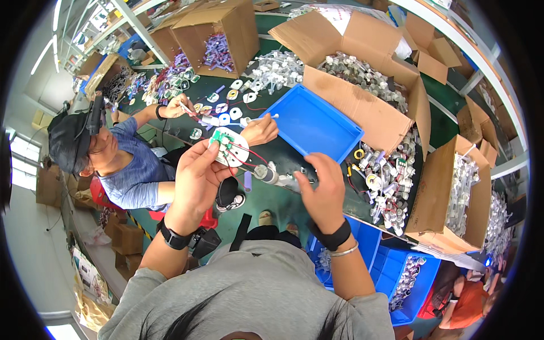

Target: Assembling and sorting electronic components, wires, and PCB boards in a workshop environment.

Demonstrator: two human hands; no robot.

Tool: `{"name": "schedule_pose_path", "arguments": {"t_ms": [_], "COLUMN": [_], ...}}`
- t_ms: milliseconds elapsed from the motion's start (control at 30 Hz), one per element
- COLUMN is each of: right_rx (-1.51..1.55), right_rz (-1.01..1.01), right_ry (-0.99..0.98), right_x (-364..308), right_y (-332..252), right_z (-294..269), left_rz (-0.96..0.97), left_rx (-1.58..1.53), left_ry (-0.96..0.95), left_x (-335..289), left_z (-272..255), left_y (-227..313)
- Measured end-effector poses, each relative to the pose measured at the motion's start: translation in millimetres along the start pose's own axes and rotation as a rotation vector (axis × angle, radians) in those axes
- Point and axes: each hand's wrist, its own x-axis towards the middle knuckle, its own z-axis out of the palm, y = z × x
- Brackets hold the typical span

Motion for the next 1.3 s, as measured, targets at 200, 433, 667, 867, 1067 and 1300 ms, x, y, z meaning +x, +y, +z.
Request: {"name": "schedule_pose_path", "arguments": {"t_ms": [200,433,667,867,1067,1300], "right_rx": [0.469,0.739,0.741,0.966,0.710,0.568], "right_rz": [-0.054,0.102,0.117,0.306,0.159,-0.047], "right_ry": [-0.164,-0.381,-0.536,-0.678,-0.575,-0.649], "right_x": [16,-18,-13,-2,-2,-6], "right_y": [-56,-65,-75,-75,-74,-93], "right_z": [22,62,61,69,65,63], "left_rz": [0.110,0.286,0.331,0.485,0.204,-0.092], "left_rx": [0.045,0.274,0.427,0.874,0.584,0.014], "left_ry": [0.075,0.239,0.357,0.444,0.143,-0.060], "left_x": [-13,-43,-62,-66,-59,-72], "left_z": [9,-18,-32,-34,-43,-50], "left_y": [-10,-31,-38,-41,-41,-29]}}
